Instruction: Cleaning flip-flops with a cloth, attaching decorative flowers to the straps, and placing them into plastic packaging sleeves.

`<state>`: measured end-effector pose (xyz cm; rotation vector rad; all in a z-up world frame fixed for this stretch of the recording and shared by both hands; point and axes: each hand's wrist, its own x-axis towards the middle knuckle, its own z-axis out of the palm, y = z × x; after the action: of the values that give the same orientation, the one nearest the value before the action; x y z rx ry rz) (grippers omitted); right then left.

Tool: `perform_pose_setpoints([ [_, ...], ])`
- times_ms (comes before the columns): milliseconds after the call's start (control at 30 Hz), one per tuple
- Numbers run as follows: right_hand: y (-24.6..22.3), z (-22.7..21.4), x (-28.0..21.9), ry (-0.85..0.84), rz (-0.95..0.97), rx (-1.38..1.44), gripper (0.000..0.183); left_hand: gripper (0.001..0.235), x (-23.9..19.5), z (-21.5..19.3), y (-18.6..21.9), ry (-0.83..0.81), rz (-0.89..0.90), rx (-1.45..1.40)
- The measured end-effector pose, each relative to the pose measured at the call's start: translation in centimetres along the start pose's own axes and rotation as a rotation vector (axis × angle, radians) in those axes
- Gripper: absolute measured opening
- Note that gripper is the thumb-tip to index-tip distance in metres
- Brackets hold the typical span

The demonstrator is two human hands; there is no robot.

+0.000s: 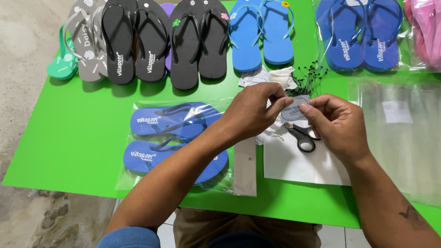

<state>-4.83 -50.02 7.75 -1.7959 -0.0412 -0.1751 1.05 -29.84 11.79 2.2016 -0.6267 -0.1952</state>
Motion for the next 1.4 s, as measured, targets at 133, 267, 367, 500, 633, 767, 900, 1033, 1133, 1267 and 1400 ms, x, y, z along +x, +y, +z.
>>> perform_pose_setpoints([
  [133,-0.3,0.1,0.0,-0.161,0.136,0.015,0.011,0.029,0.0,-0.3,0.0,0.14,-0.002,-0.103],
  [267,0.2,0.2,0.0,-0.099,0.137,0.073,0.006,0.05,-0.5,-1.0,0.1,0.109,-0.054,-0.081],
  [367,0.5,0.0,0.2,-0.054,0.103,0.183,0.01,0.049,-1.0,-1.0,-0.7,-0.018,-0.137,-0.028],
  [500,0.8,0.1,0.1,-0.046,0.135,0.213,0.012,0.027,-1.2,-0.7,-1.6,-0.017,-0.099,0.008],
  [633,0.9,0.2,0.0,-0.058,0.145,0.207,0.012,0.027,-1.0,-0.5,-1.9,-0.001,-0.108,-0.001],
  [767,1.0,0.4,0.0,-0.055,0.146,0.203,0.014,0.026,-1.2,-0.6,-1.8,-0.003,-0.086,-0.004],
  [900,0.5,0.4,-0.1,-0.021,0.104,0.132,0.014,0.027,-1.3,-0.6,-1.8,-0.025,-0.094,0.036],
  [1033,0.3,0.4,-0.3,0.009,0.023,0.026,0.012,0.024,-1.6,-0.6,-1.4,-0.098,-0.058,0.107],
  [1133,0.5,0.4,-0.3,-0.008,-0.009,0.015,0.013,0.026,-1.9,-0.9,-0.8,-0.109,-0.076,0.133],
  [1267,0.3,0.0,-0.2,-0.059,0.006,-0.021,0.013,0.024,-2.3,-1.0,-1.5,-0.048,-0.071,0.1],
  [1400,0.0,-0.1,-0.2,-0.244,0.15,-0.08,0.015,0.019,-3.3,-1.3,-2.1,-0.008,0.007,0.113],
])
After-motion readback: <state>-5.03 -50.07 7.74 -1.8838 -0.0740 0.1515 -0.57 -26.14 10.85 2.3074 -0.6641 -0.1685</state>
